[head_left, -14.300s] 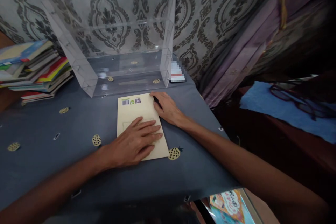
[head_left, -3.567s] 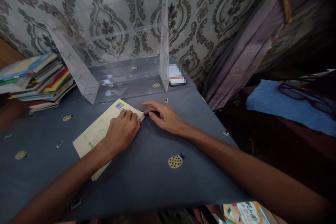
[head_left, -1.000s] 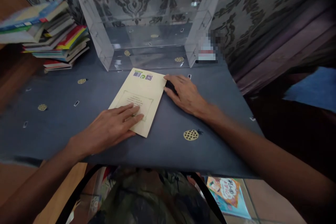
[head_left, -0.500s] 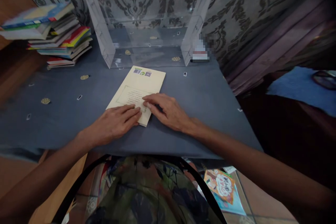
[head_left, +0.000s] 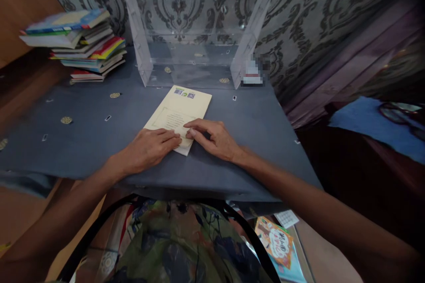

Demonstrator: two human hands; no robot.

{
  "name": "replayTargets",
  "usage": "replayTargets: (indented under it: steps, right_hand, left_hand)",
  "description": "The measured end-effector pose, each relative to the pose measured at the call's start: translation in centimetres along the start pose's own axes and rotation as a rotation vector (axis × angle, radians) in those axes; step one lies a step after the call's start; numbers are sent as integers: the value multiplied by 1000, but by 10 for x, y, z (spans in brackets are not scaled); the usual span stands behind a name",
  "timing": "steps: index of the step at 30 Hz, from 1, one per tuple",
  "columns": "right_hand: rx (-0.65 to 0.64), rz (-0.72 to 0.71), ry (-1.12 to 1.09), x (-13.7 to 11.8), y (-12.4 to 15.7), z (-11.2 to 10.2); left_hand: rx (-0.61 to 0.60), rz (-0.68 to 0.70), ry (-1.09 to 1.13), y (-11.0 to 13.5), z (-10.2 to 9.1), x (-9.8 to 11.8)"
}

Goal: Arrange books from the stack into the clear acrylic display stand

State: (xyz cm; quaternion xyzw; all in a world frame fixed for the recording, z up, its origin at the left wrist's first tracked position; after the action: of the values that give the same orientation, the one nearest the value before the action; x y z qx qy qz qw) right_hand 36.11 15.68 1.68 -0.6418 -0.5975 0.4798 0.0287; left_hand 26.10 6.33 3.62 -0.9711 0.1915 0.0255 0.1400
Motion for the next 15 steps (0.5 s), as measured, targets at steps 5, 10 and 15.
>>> replayTargets:
  steps: [5, 10, 15]
  right_hand:
    - [4, -7, -26, -5, 0, -1]
    - [10, -82, -39, -15, -2, -3]
    - [-60, -171, 45, -21, -1, 3]
  left_hand:
    - [14, 12, -6, 0, -3, 2]
    - [32, 14, 7, 1, -4, 2]
    - [60, 0, 5, 4, -3, 5]
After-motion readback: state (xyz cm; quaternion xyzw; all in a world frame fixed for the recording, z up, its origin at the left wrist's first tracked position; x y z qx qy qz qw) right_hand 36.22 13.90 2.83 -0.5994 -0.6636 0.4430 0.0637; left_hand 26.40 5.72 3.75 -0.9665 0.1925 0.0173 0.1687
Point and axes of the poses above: each hand's wrist, its own y-axis away from the middle knuckle, its own z-axis out of the palm, x = y × z, the point moved 8 cm from there along -y, towards the middle knuckle, and after that the axes turned 15 degrees about -z, right-handed, at the moved point
